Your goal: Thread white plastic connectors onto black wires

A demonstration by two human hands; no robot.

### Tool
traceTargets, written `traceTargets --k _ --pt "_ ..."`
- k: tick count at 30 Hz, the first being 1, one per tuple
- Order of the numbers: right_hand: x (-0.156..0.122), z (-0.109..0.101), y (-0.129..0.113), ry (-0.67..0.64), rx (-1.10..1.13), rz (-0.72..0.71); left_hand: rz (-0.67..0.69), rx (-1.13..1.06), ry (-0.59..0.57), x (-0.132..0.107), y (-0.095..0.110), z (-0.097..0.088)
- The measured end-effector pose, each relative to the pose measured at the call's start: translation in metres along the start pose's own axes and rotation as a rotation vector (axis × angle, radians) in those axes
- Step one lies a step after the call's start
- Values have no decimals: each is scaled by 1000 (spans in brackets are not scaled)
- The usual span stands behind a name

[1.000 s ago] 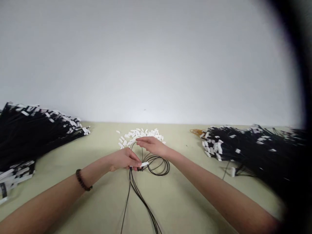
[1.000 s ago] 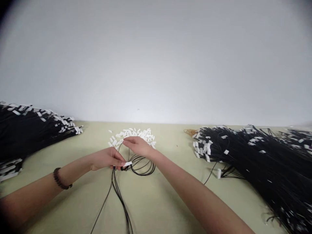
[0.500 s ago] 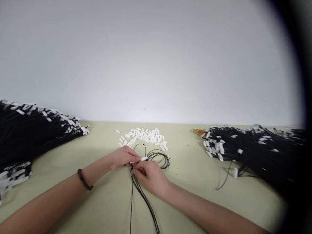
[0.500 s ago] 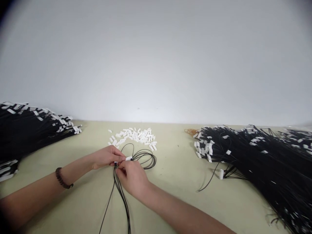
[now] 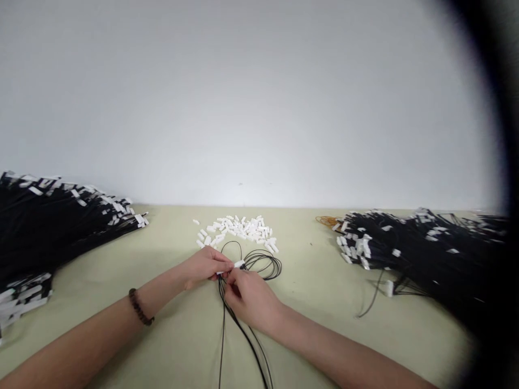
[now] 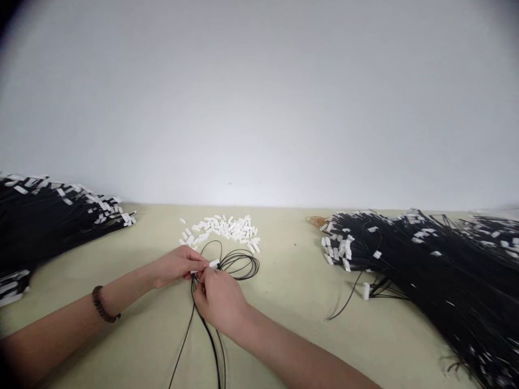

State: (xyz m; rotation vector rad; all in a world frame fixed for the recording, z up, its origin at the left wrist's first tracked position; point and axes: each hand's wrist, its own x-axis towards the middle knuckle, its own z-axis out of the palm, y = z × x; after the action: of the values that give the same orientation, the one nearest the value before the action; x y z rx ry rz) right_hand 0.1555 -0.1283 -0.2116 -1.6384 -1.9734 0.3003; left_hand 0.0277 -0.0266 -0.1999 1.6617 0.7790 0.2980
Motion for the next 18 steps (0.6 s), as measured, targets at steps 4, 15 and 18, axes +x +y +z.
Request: traceTargets --k 4,15,18 --pt "-2 -27 1 -202 213 72 -36 -13 88 1 2 2" --pt "-5 -170 -1 -151 1208 225 -56 -119 88 2 1 1" --pt "-11 -192 9 210 1114 191 -59 -147 78 2 1 0"
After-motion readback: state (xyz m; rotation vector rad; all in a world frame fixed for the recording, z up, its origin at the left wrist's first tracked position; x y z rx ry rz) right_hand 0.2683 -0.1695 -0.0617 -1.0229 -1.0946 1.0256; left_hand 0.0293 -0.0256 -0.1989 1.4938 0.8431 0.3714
